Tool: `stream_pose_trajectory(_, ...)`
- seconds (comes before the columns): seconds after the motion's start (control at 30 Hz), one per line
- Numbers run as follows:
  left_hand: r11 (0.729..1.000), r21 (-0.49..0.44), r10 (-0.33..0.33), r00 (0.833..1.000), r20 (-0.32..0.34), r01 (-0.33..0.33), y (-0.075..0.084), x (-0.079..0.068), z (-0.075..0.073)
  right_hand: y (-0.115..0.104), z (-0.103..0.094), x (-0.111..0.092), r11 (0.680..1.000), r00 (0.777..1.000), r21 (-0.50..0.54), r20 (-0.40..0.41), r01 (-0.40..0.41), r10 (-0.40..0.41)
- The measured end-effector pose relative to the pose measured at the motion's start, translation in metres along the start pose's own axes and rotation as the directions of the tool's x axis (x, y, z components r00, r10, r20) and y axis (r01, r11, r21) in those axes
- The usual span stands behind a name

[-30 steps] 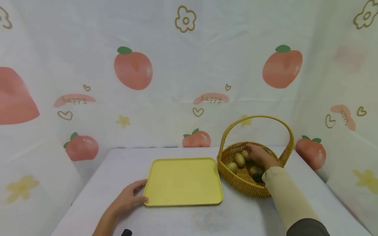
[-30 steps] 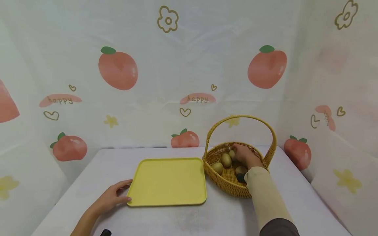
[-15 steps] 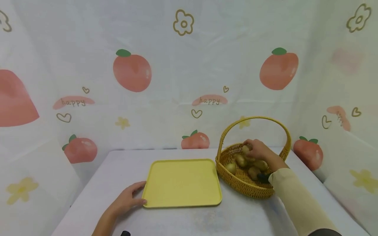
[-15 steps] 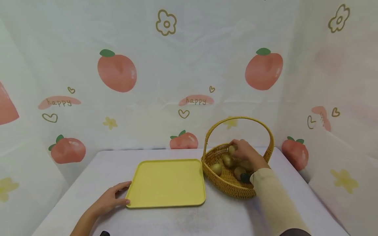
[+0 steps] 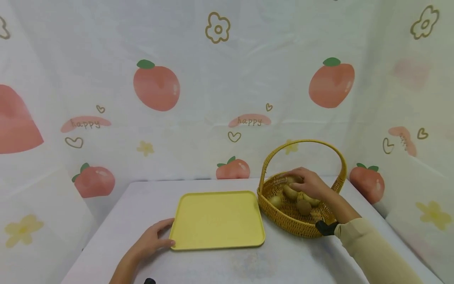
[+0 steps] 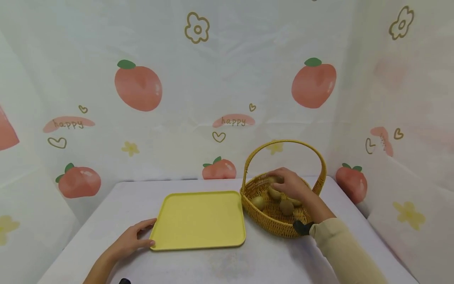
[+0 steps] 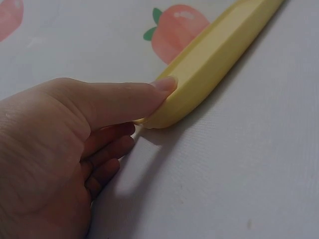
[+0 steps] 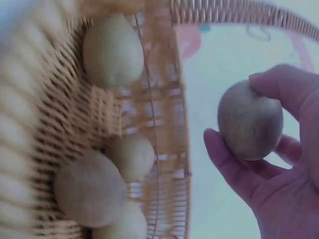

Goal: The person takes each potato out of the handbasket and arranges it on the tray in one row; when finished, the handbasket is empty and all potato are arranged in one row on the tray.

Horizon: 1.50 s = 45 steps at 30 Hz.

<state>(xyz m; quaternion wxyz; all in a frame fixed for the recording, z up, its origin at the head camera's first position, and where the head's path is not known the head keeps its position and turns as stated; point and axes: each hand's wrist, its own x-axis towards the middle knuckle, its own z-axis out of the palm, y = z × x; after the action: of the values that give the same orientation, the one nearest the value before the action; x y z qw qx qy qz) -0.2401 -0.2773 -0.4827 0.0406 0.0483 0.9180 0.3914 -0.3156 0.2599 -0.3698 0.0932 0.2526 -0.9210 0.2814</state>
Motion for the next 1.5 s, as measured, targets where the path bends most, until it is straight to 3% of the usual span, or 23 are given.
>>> stream_pose_trajectory(0.33, 1.0, 0.002, -0.015, 1.0, 0.019, 0.015, 0.001, 0.0, 0.0, -0.042, 0.02, -0.011, 0.999, 0.995, 0.008, -0.084, 0.051, -0.05)
stream_pose_trajectory(0.67, 0.996, -0.005, 0.091, 0.995, 0.036, -0.091, -0.002, 0.0, -0.001, -0.082, 0.043, 0.002, 0.974, 0.985, 0.159, -0.082, 0.164, -0.153)
stream_pose_trajectory(1.0, 0.986, 0.001, 0.166, 0.984, 0.068, -0.167, -0.003, 0.0, -0.003, -0.11, 0.099, 0.024, 0.942, 0.974, 0.249, -0.021, 0.225, -0.227)
stream_pose_trajectory(1.27, 0.985, -0.011, 0.174, 0.982, 0.071, -0.174, -0.006, 0.003, -0.003, -0.138, 0.161, 0.038, 0.953, 0.985, 0.278, 0.087, 0.122, -0.152)
stream_pose_trajectory(1.5, 0.99, -0.03, 0.137, 0.989, 0.061, -0.136, -0.004, 0.003, -0.002, -0.16, 0.207, 0.042, 0.948, 0.981, 0.312, 0.153, 0.064, -0.117)
